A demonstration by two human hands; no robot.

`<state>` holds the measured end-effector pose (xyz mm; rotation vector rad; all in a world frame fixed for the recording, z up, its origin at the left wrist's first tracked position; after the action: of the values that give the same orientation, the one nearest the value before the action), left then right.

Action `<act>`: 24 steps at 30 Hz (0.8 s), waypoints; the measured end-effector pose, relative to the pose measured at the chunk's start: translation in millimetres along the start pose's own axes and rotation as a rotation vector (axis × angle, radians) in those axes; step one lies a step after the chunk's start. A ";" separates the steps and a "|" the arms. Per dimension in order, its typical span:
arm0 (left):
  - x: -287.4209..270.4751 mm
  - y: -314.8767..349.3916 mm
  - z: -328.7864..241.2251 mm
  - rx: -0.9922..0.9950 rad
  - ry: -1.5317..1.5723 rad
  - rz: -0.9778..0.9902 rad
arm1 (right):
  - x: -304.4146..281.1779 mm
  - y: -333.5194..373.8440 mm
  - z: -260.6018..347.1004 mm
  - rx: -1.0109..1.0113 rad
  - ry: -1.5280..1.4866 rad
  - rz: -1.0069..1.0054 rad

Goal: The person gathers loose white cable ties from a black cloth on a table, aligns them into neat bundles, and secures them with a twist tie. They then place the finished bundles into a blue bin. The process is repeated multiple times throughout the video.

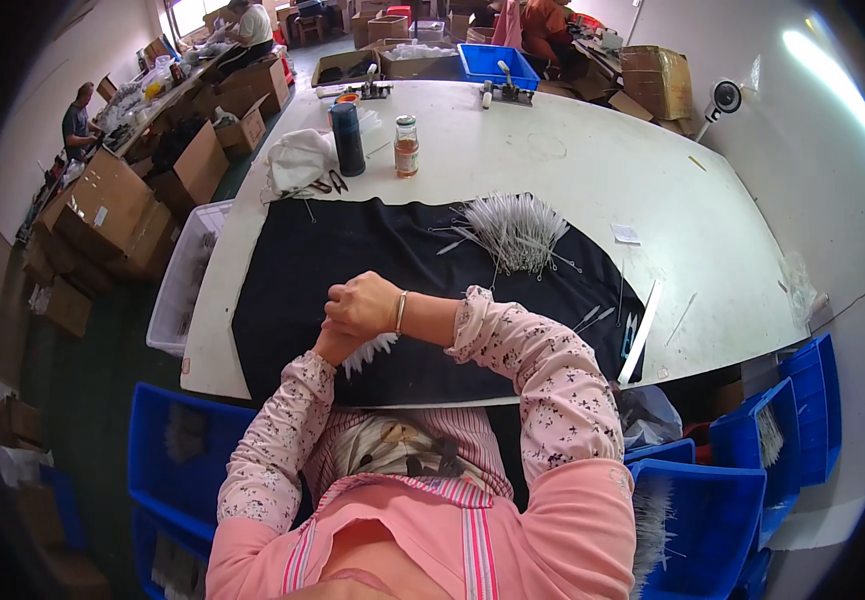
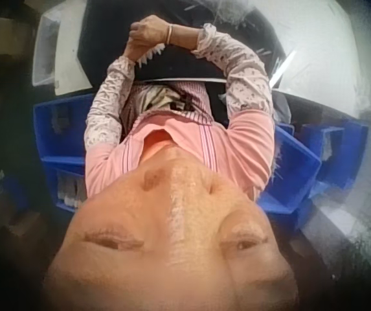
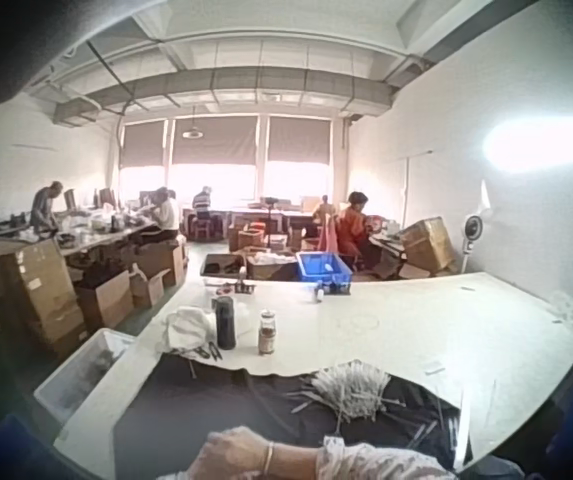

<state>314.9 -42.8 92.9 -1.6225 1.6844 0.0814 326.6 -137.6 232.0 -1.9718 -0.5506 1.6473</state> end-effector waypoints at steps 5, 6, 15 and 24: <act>-16.0 -8.1 -53.0 0.072 -0.005 -0.071 | -4.2 8.7 1.2 0.042 0.003 -0.037; -14.4 -7.5 -51.8 0.140 -0.135 -0.083 | -2.3 7.5 1.6 0.020 -0.019 -0.046; -24.1 -1.6 -53.9 -0.054 0.107 -0.019 | -12.2 16.4 -0.9 0.080 0.097 -0.160; -78.0 48.9 -13.0 -0.609 0.876 -0.585 | -60.8 45.9 -74.6 0.776 0.032 -0.554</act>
<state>256.8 23.1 123.2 -2.8436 1.7791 -0.5270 388.2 -219.6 261.2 -1.1421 -0.3241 1.2105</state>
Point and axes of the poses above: each hand's wrist, its own y-axis away from the middle knuckle, its own x-axis out of the palm, z = x × y, the point moved 4 cm from there along -y, towards the middle knuckle, and after that the axes turned 11 degrees about y, right-handed, at the moved point
